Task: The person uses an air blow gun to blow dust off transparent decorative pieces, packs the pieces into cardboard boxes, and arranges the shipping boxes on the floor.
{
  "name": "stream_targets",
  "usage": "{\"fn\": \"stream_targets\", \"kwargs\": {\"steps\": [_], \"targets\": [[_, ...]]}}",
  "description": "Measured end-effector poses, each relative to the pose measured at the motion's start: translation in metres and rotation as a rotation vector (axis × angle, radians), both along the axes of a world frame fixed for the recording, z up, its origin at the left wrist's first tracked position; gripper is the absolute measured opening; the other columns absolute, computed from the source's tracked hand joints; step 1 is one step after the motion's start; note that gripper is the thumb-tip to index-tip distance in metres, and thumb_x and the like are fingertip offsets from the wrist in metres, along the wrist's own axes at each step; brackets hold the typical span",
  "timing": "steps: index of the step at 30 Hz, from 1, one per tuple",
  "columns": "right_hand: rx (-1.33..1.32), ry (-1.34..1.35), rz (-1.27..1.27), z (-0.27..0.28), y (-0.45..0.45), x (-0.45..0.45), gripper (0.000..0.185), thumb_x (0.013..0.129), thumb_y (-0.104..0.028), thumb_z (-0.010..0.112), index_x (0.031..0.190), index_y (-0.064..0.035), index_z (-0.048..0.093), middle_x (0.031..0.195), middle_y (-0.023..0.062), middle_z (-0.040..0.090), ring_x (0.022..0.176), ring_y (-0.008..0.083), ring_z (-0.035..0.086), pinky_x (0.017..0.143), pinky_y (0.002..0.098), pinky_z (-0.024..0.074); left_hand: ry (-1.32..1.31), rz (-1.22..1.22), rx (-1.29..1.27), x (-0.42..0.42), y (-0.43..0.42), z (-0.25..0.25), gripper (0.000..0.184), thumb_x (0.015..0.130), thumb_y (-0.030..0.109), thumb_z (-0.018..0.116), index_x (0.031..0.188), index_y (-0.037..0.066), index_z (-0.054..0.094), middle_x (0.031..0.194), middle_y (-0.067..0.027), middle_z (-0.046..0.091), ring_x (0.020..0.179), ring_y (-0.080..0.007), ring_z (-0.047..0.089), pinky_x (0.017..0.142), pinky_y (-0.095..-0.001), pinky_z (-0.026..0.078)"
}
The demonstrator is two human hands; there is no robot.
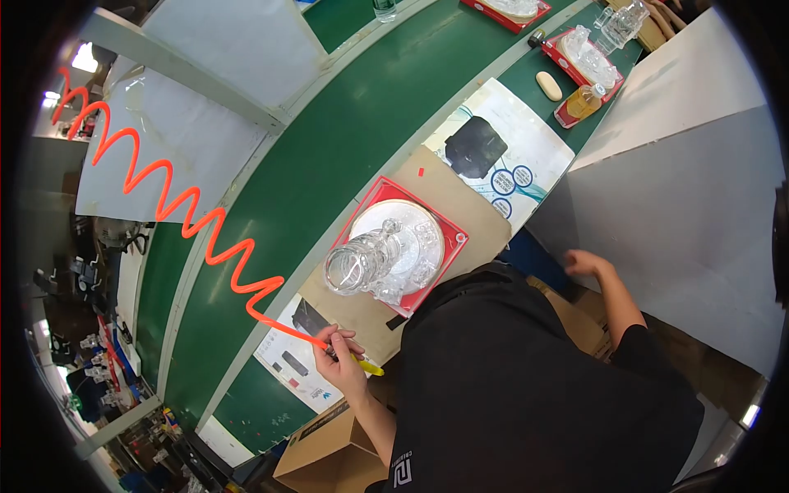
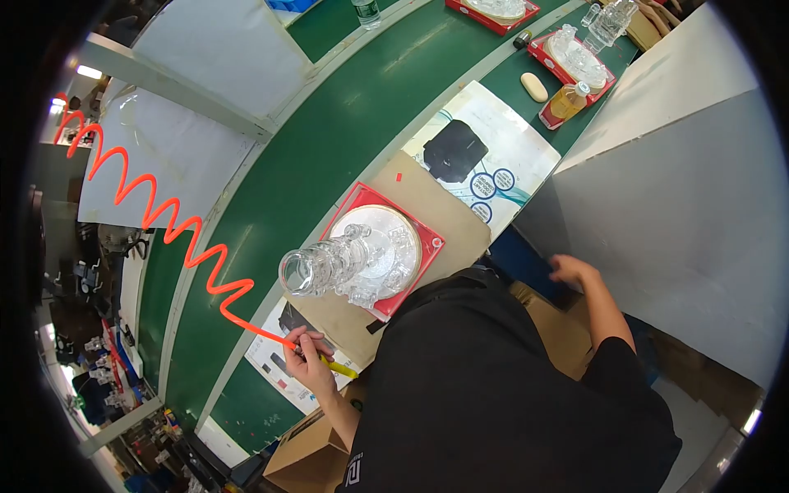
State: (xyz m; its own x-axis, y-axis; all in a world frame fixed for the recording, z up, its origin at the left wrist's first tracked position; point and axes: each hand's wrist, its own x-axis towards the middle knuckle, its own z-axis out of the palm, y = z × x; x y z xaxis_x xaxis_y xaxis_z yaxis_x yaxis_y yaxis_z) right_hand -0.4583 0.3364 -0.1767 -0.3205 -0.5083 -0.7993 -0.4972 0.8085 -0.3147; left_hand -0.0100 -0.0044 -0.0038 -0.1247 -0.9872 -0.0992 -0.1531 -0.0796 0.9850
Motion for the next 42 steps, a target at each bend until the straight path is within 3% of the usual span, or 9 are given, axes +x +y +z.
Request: {"fn": "stream_targets", "kwargs": {"steps": [2,4,8,12,19,28,34,36,42], "targets": [[-0.302,-0.245,-0.122,0.035,-0.086,0.013,0.032,0.086,-0.022,0.068,0.112,-0.0032,0.064,0.104,0.0135,0.069,0.091,0.0232,0.065,0.082,0.036,0.0515,-0.014,-0.008,-0.012,-0.002,-0.001,0.001,0.014,0.098,0.009,0.051,0.107,-0.001,0.056,0.079,-0.0099,0.062,0.051,-0.0091,0.051,0.043,-0.0204,0.038],[-0.454,-0.166,-0.028,0.074,-0.162,0.036,0.029,0.091,-0.026,0.061,0.104,-0.0002,0.066,0.09,0.0125,0.069,0.083,0.0223,0.065,0.078,0.0337,0.0513,-0.031,-0.02,-0.008,-0.004,-0.001,0.003,0.015,0.098,0.009,0.051,0.107,-0.001,0.055,0.079,-0.0103,0.062,0.051,-0.0092,0.052,0.043,-0.0205,0.039],[-0.731,-0.14,-0.051,0.04,-0.268,0.073,0.035,0.092,-0.032,0.058,0.103,-0.0004,0.067,0.095,0.0174,0.07,0.086,0.0304,0.066,0.077,0.0378,0.0509,-0.045,-0.06,-0.002,-0.005,-0.003,0.005,0.015,0.098,0.009,0.051,0.107,-0.001,0.055,0.081,-0.0112,0.063,0.051,-0.0093,0.052,0.044,-0.0206,0.039],[-0.785,-0.127,-0.071,0.003,-0.346,0.105,0.037,0.09,-0.035,0.059,0.1,-0.001,0.07,0.096,0.0195,0.069,0.086,0.034,0.066,0.078,0.0413,0.0506,-0.045,-0.063,-0.028,-0.004,-0.003,0.01,0.015,0.098,0.009,0.051,0.108,-0.001,0.055,0.081,-0.0115,0.063,0.051,-0.0094,0.052,0.044,-0.0208,0.039],[-1.022,0.096,-0.437,-0.013,-0.366,0.144,0.023,0.083,-0.024,0.068,0.095,-0.0058,0.075,0.083,0.0152,0.069,0.077,0.0288,0.067,0.073,0.0367,0.0512,-0.033,0.001,-0.028,0.002,0.003,0.005,0.014,0.098,0.009,0.051,0.107,-0.001,0.055,0.081,-0.0114,0.063,0.051,-0.0094,0.052,0.044,-0.0211,0.041],[-1.044,-0.096,-0.678,-0.011,-0.362,0.133,0.015,0.082,-0.014,0.071,0.088,0.0005,0.072,0.075,0.0112,0.069,0.065,0.0149,0.064,0.06,0.0295,0.0487,0.0,-0.014,-0.007,0.0,-0.001,0.007,0.013,0.098,0.008,0.05,0.107,0.0,0.054,0.081,-0.012,0.064,0.052,-0.0097,0.054,0.046,-0.0203,0.041],[-0.946,0.053,-0.429,-0.018,-0.358,0.126,0.022,0.089,-0.018,0.062,0.109,-0.0119,0.07,0.083,0.0118,0.069,0.074,0.0279,0.066,0.068,0.0365,0.0504,-0.01,-0.024,-0.008,-0.001,0.0,0.007,0.014,0.098,0.008,0.051,0.108,0.0,0.054,0.082,-0.0114,0.064,0.052,-0.0093,0.054,0.046,-0.0203,0.04],[-0.895,0.176,-0.107,-0.013,-0.359,0.118,0.025,0.092,-0.019,0.056,0.113,-0.0166,0.069,0.09,0.0129,0.068,0.082,0.0308,0.065,0.072,0.0394,0.0504,-0.008,-0.023,-0.017,-0.004,0.001,0.007,0.016,0.097,0.008,0.052,0.11,-0.001,0.054,0.081,-0.011,0.063,0.051,-0.0087,0.052,0.044,-0.0205,0.039],[-0.686,0.276,0.315,0.0,-0.355,0.098,0.033,0.093,-0.019,0.049,0.121,-0.0228,0.067,0.096,0.0125,0.064,0.091,0.0306,0.065,0.076,0.0421,0.0512,-0.146,-0.118,-0.23,-0.019,-0.017,0.012,0.044,0.086,-0.002,0.064,0.127,0.002,0.048,0.087,-0.0113,0.064,0.05,-0.0063,0.049,0.047,-0.0174,0.038]]}}
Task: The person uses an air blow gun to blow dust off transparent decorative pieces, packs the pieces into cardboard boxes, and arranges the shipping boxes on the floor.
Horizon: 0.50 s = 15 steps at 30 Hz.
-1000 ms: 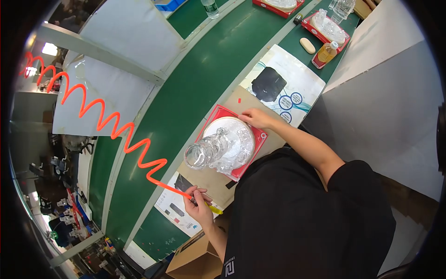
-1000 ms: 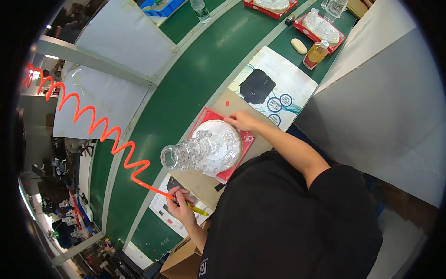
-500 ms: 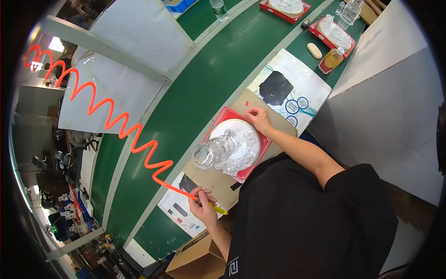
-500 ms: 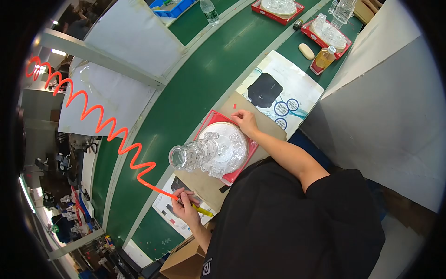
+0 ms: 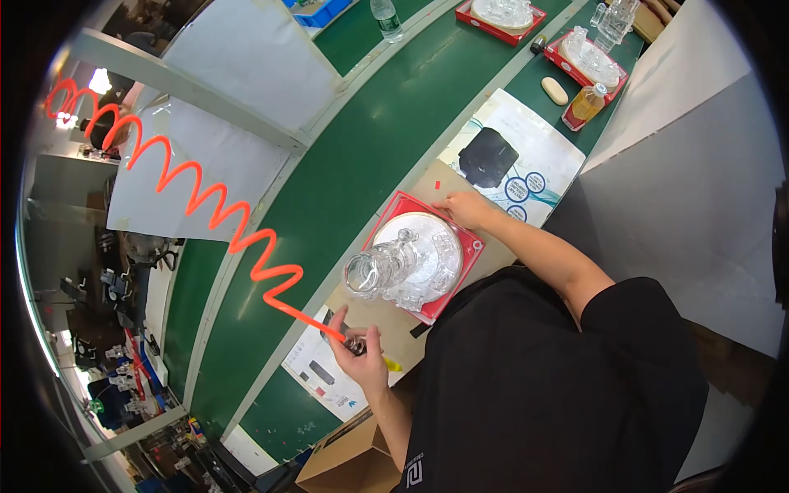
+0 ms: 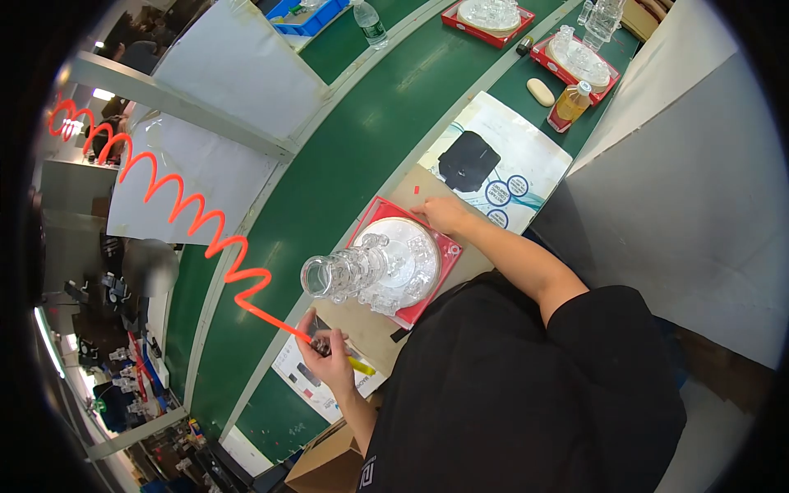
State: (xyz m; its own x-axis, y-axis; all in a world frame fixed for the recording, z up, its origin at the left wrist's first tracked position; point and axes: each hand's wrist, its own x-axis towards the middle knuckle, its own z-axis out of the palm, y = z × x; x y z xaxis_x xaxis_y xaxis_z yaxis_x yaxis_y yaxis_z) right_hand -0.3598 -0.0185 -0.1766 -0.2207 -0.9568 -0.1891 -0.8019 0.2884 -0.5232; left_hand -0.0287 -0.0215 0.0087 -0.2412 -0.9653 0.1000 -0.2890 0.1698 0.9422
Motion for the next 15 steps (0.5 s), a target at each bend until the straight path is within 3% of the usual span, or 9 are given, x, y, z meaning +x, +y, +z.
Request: {"fn": "stream_targets", "kwargs": {"steps": [2,6,9,12,15], "targets": [[0.012,0.068,0.039,0.005,0.009,-0.001,0.035,0.093,-0.019,0.049,0.123,-0.0246,0.065,0.095,0.012,0.064,0.089,0.0305,0.065,0.075,0.0424,0.0518,0.023,-0.028,-0.067,-0.012,-0.008,0.008,0.054,0.081,-0.004,0.069,0.129,0.002,0.047,0.098,-0.0133,0.064,0.051,-0.0049,0.048,0.049,-0.0164,0.038],[0.021,0.141,0.061,0.017,0.029,0.001,0.039,0.094,-0.019,0.047,0.129,-0.027,0.06,0.094,0.0132,0.064,0.083,0.0306,0.066,0.071,0.0431,0.0527,0.044,-0.094,-0.154,-0.06,-0.017,0.051,0.066,0.072,-0.007,0.076,0.13,-0.001,0.044,0.119,-0.017,0.06,0.068,-0.0067,0.058,0.061,-0.0176,0.046],[0.019,0.163,0.049,0.017,0.032,0.003,0.041,0.094,-0.019,0.046,0.132,-0.0275,0.058,0.093,0.0139,0.064,0.08,0.0308,0.067,0.069,0.0437,0.0531,0.097,-0.14,-0.256,-0.086,-0.028,0.045,0.068,0.07,-0.007,0.078,0.129,-0.002,0.044,0.125,-0.0178,0.058,0.092,-0.0137,0.062,0.077,-0.023,0.051],[0.04,0.192,0.054,0.019,0.031,0.004,0.043,0.093,-0.018,0.047,0.133,-0.0279,0.056,0.091,0.0135,0.065,0.077,0.0305,0.067,0.068,0.0434,0.0533,0.105,-0.073,-0.153,-0.091,-0.031,0.043,0.064,0.072,-0.007,0.078,0.126,-0.002,0.045,0.124,-0.018,0.059,0.108,-0.02,0.059,0.09,-0.0282,0.05],[0.116,0.206,0.065,0.031,0.029,0.005,0.046,0.091,-0.015,0.048,0.135,-0.0263,0.054,0.09,0.0127,0.067,0.075,0.0291,0.068,0.065,0.0419,0.0534,0.095,-0.009,-0.123,-0.084,-0.028,0.05,0.065,0.069,-0.005,0.082,0.123,-0.002,0.047,0.12,-0.0178,0.061,0.107,-0.0213,0.061,0.088,-0.0309,0.052]]}}
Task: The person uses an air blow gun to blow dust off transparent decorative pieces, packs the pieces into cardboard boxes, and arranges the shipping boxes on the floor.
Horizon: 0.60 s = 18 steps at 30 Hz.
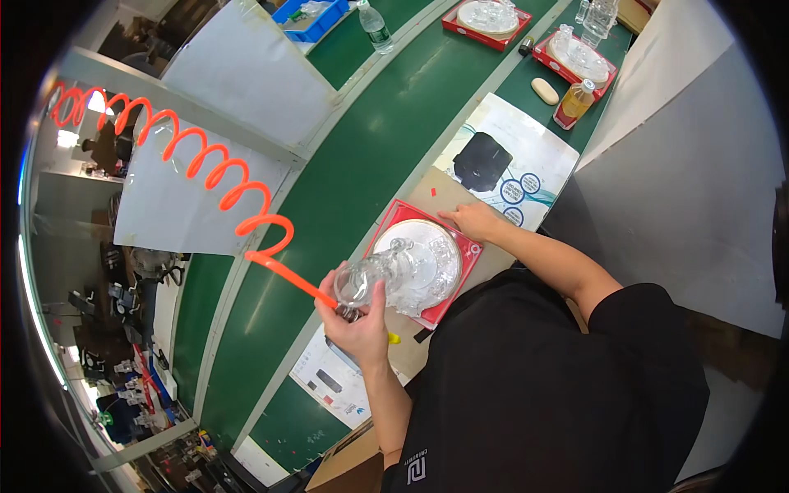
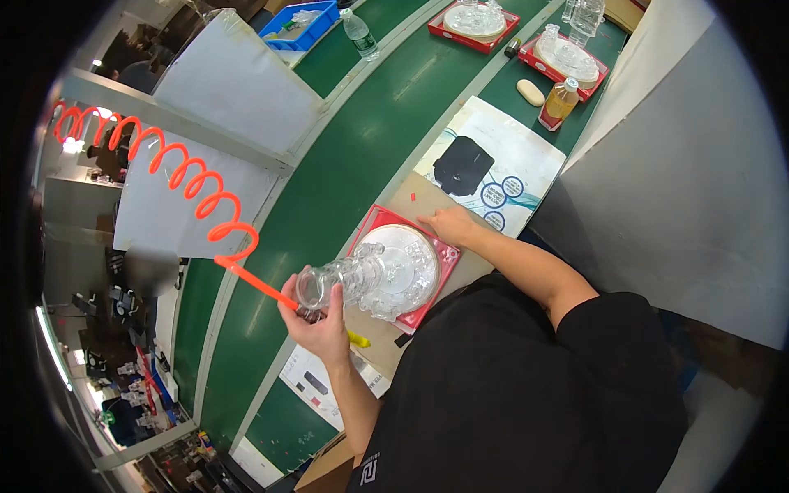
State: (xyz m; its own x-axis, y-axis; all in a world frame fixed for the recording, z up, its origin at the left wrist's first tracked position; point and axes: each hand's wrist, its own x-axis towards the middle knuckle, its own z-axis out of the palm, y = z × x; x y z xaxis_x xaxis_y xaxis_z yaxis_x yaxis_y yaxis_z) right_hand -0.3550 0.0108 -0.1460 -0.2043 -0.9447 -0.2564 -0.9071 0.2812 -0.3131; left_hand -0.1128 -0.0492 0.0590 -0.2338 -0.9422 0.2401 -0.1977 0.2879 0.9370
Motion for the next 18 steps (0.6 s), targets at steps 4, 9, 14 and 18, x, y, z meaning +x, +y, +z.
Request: {"fn": "stream_targets", "kwargs": {"steps": [4,9,14,18], "targets": [[0.048,0.085,0.064,-0.001,-0.002,-0.001,0.049,0.088,-0.012,0.049,0.135,-0.0219,0.054,0.091,0.0121,0.069,0.074,0.0269,0.068,0.064,0.0394,0.0533,0.054,0.025,-0.022,0.037,-0.004,-0.005,0.064,0.069,-0.008,0.078,0.125,0.0,0.046,0.122,-0.0198,0.059,0.106,-0.0219,0.061,0.091,-0.032,0.052],[0.07,0.066,0.079,-0.004,-0.009,0.001,0.052,0.084,-0.009,0.054,0.135,-0.0172,0.052,0.092,0.0117,0.067,0.08,0.0276,0.068,0.065,0.0388,0.0531,0.141,0.136,0.009,0.096,-0.004,-0.009,0.063,0.069,-0.005,0.075,0.124,0.003,0.046,0.123,-0.0208,0.059,0.088,-0.0154,0.061,0.073,-0.0248,0.053],[-0.208,0.07,0.034,-0.032,-0.027,0.0,0.054,0.083,-0.014,0.061,0.136,-0.0101,0.049,0.116,0.015,0.057,0.112,0.03,0.056,0.083,0.042,0.0492,0.15,0.17,-0.015,0.115,-0.001,-0.012,0.059,0.074,-0.011,0.065,0.126,0.004,0.044,0.128,-0.0241,0.055,0.053,-0.0052,0.049,0.042,-0.016,0.038],[-0.468,0.064,0.041,-0.02,-0.032,0.011,0.062,0.083,-0.018,0.064,0.14,-0.0092,0.043,0.144,0.015,0.038,0.135,0.0325,0.037,0.103,0.0468,0.0388,0.178,0.165,-0.032,0.133,-0.001,-0.016,0.057,0.077,-0.011,0.061,0.128,0.005,0.043,0.13,-0.0254,0.053,0.049,-0.0052,0.048,0.039,-0.0161,0.037]]}}
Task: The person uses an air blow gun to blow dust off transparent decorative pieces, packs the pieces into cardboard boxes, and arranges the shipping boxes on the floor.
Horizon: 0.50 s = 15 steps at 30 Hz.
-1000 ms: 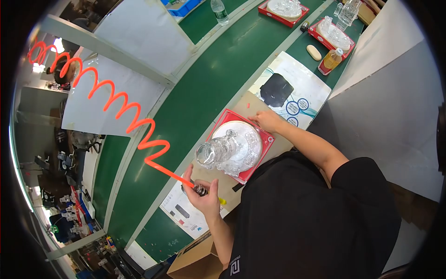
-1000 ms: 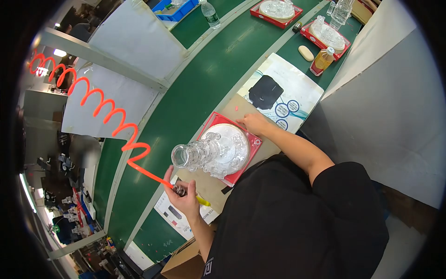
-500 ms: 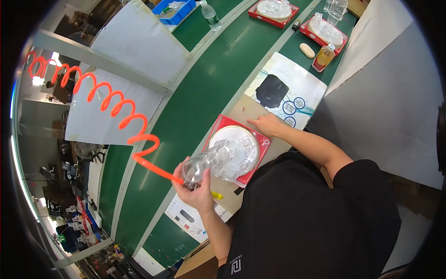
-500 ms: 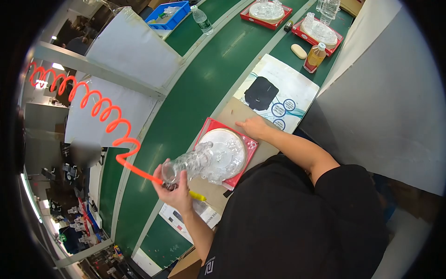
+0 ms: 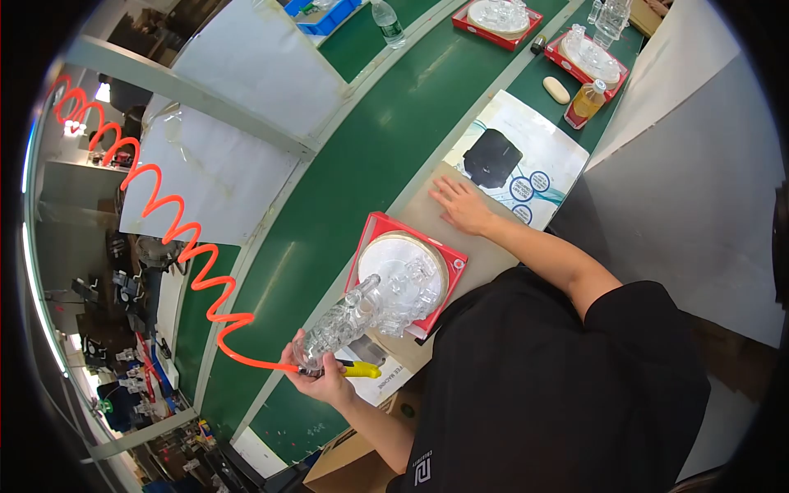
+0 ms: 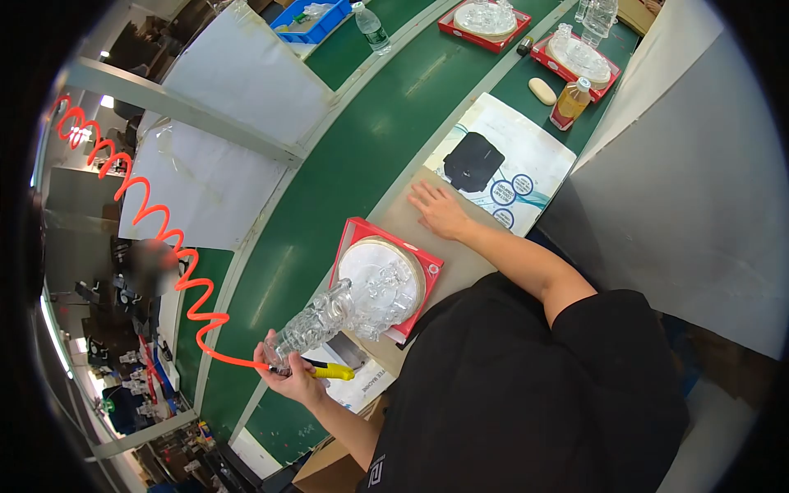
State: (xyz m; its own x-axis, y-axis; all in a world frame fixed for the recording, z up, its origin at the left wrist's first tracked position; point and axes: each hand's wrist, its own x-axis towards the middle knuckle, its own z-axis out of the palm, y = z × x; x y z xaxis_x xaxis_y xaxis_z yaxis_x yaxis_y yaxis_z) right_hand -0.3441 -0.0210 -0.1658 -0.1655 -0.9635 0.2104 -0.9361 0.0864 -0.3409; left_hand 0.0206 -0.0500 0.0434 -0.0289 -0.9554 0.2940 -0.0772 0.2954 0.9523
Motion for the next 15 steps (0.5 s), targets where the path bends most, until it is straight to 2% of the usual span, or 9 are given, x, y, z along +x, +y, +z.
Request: {"fn": "stream_targets", "kwargs": {"steps": [4,7,10,13,15], "targets": [[-0.034,0.031,0.14,0.015,-0.01,0.016,0.067,0.085,-0.018,0.063,0.145,-0.0103,0.035,0.156,0.0121,0.024,0.142,0.0328,0.027,0.11,0.0473,0.0326,0.017,-0.005,-0.021,0.007,0.0,-0.004,0.057,0.077,-0.008,0.065,0.128,0.005,0.043,0.13,-0.0252,0.053,0.049,-0.0059,0.048,0.039,-0.0163,0.037],[-0.152,0.012,0.379,0.023,-0.025,0.028,0.067,0.087,-0.017,0.061,0.147,-0.0139,0.033,0.155,0.0105,0.029,0.138,0.0308,0.036,0.105,0.0472,0.0377,0.027,0.001,-0.018,0.011,0.0,-0.005,0.058,0.077,-0.005,0.067,0.129,0.004,0.043,0.131,-0.0249,0.053,0.049,-0.0061,0.048,0.039,-0.0162,0.037],[0.079,-0.304,0.54,0.026,-0.033,0.022,0.065,0.089,-0.016,0.058,0.148,-0.0188,0.032,0.151,0.0097,0.036,0.127,0.0295,0.049,0.097,0.0444,0.0438,0.012,0.004,-0.029,0.018,0.0,-0.006,0.058,0.078,-0.002,0.068,0.13,0.004,0.042,0.132,-0.0244,0.052,0.049,-0.006,0.048,0.038,-0.0163,0.037],[0.134,-0.306,0.546,0.03,-0.031,0.01,0.051,0.091,-0.015,0.057,0.14,-0.0167,0.043,0.131,0.0106,0.056,0.111,0.0287,0.059,0.088,0.042,0.0482,0.029,0.041,-0.013,0.026,0.005,-0.006,0.058,0.079,0.0,0.068,0.131,0.004,0.041,0.133,-0.0242,0.052,0.049,-0.0057,0.048,0.038,-0.0166,0.037],[0.263,-0.36,0.522,0.026,-0.024,0.007,0.035,0.092,-0.019,0.058,0.127,-0.0136,0.056,0.115,0.01,0.064,0.098,0.0299,0.063,0.082,0.0409,0.05,0.066,0.057,0.0,0.034,0.008,-0.007,0.058,0.08,0.001,0.068,0.132,0.004,0.041,0.134,-0.0243,0.052,0.049,-0.0056,0.047,0.038,-0.0168,0.037]]}}
